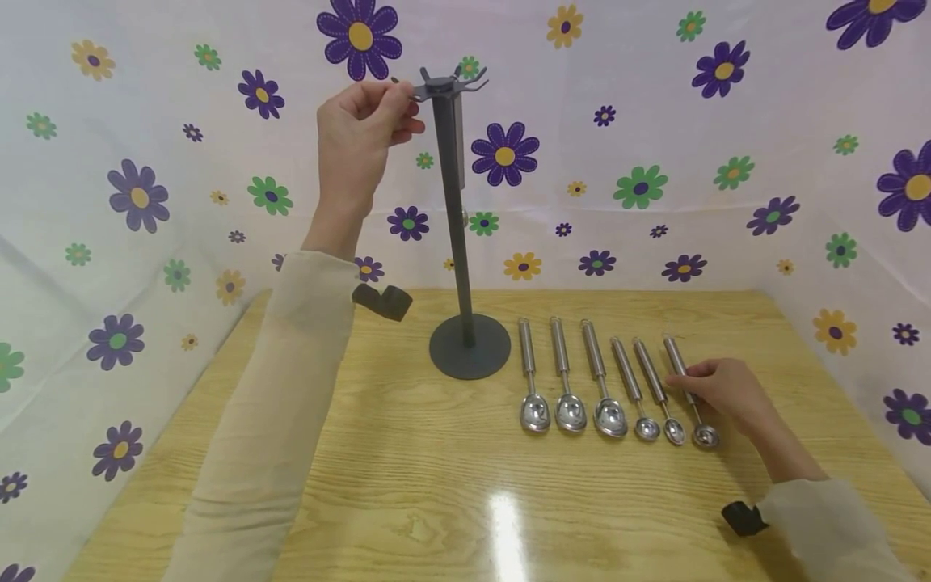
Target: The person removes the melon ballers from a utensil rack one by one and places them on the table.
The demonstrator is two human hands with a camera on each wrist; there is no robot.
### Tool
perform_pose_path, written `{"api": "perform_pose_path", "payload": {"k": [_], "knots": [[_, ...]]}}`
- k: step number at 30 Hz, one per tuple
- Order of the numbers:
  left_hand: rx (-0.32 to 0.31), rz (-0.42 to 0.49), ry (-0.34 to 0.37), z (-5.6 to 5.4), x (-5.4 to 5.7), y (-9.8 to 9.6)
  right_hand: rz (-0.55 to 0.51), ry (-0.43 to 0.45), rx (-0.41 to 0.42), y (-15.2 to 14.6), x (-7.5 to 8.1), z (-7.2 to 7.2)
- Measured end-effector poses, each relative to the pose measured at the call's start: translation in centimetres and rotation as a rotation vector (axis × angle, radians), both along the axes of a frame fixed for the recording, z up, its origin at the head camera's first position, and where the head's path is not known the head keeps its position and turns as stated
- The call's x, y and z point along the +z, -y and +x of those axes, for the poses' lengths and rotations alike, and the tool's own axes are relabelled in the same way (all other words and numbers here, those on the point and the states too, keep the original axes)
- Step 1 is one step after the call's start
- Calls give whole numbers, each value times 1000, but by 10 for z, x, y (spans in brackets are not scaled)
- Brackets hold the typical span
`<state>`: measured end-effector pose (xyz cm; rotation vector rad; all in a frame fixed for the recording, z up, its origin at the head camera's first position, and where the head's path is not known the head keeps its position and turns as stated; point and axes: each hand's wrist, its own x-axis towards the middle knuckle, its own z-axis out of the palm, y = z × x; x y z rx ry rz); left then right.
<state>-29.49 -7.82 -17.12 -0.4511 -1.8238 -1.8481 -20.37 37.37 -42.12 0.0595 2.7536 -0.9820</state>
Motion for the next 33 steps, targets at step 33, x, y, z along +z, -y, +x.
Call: {"api": "perform_pose_path", "payload": {"k": [33], "knots": [[-16, 14, 10, 0, -1, -1, 65, -41, 23, 7, 3, 0]]}}
